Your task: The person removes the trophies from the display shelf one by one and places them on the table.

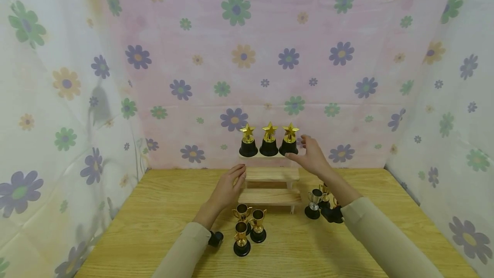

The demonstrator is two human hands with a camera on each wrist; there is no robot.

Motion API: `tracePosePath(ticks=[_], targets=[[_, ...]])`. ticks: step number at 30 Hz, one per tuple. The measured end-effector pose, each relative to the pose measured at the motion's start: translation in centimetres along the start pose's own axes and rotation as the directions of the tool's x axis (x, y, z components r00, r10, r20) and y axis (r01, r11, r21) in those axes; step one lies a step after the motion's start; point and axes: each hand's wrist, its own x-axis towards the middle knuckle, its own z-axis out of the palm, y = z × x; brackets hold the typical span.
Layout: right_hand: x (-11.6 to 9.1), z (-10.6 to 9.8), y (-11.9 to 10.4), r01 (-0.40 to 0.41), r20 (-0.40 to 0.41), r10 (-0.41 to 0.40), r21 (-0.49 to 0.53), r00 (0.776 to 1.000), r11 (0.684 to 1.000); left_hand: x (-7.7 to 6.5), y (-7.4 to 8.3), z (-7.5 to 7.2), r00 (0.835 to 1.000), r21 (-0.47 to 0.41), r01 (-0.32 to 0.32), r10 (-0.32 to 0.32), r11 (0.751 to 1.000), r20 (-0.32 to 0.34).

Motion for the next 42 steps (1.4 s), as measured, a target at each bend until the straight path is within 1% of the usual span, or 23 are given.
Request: tracePosePath(ticks=[8, 13, 18, 20, 27, 35, 39, 42], targets=[[1.2, 0.3, 0.4, -0.053, 0.011, 0.053, 0.023, 0.999, 0.998, 0.0, 0.3, -0.1, 1.000, -0.006, -0.010, 0.010, 1.000, -0.003], [1.6, 0.8, 0.7, -0.075, -0.009, 0.075, 0.031, 0.997, 0.997, 0.1, 0.3, -0.1, 1.000, -0.007, -0.005, 0.005, 1.000, 0.003], [1.7, 1.4, 1.1, -0.090, -0.035, 0.091, 0.038, 0.995, 0.995, 0.1, 0.1, 0.0, 1.000, -0.009, -0.017, 0.017, 1.000, 0.002], [1.7, 1.5, 1.2, -0.090, -0.043, 0.092, 0.040, 0.995, 0.995, 0.1, 0.1, 0.0, 1.000, -0.011, -0.022, 0.022, 1.000, 0.004], [2.0, 1.8, 1.1, -0.081, -0.065, 0.084, 0.038, 0.994, 0.996, 0.0, 0.2, -0.2, 1.000, -0.004, -0.002, 0.002, 1.000, 0.011], [2.3, 2.3, 1.3, -0.071, -0.087, 0.073, 0.020, 0.994, 0.997, 0.0, 0.1, 0.0, 1.000, -0.001, -0.023, 0.023, 1.000, -0.004], [2.3, 2.4, 1.3, -0.083, -0.086, 0.084, 0.024, 0.993, 0.996, 0.0, 0.2, 0.0, 0.999, -0.004, -0.040, 0.040, 0.999, -0.018], [2.4, 2.3, 1.3, -0.088, -0.085, 0.089, 0.024, 0.992, 0.996, 0.0, 0.2, -0.1, 0.999, -0.003, -0.037, 0.037, 0.999, -0.018]])
